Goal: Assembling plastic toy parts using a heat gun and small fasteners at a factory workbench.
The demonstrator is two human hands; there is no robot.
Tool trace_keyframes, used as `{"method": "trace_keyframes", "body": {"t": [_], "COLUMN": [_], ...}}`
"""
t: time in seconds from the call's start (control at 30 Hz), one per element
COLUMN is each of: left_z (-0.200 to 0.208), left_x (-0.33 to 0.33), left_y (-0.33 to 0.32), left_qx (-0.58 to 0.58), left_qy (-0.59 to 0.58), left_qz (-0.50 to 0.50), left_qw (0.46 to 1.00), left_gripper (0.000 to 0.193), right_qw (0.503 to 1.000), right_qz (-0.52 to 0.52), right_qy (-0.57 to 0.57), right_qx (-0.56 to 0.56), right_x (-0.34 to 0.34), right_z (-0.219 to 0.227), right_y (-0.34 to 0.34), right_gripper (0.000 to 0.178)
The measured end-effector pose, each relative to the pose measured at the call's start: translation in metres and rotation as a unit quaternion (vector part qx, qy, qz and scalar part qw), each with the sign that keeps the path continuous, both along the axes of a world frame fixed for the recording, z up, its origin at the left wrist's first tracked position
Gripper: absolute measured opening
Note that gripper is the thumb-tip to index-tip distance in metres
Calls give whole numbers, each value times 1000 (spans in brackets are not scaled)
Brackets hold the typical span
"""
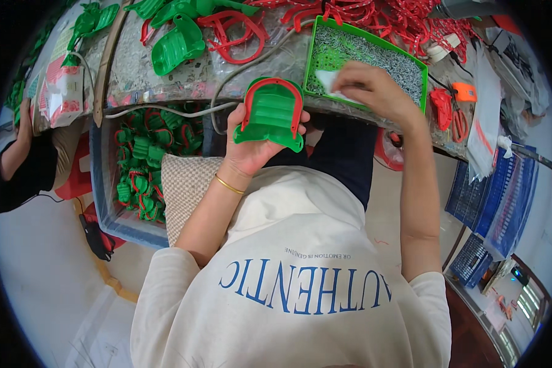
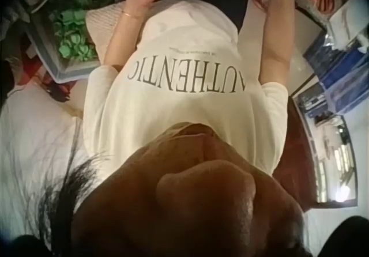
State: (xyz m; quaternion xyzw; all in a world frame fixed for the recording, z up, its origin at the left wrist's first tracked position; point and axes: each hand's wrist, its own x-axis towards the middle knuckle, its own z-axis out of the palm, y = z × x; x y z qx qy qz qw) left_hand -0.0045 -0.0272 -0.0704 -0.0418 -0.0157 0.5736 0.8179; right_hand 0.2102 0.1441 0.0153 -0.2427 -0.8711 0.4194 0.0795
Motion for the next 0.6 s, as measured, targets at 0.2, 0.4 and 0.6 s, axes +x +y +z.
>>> {"method": "trace_keyframes", "body": {"t": [0.2,0.4,0.6], "left_z": [-3,0,-7], "left_x": [1,-5,-4], "left_y": [-3,-2,-10], "left_qx": [-10,-11,-20], "left_qy": [-1,25,-15], "left_qz": [8,12,21], "left_qw": [1000,1000,999], "left_gripper": [83,83,83], "right_qw": [980,989,998], "right_qz": [-168,-88,-41], "right_qy": [75,52,26], "right_qx": [73,106,49], "right_x": [-8,-29,-9], "right_z": [-4,-22,-2], "right_y": [0,-12,0], "right_gripper": [15,11,13]}}
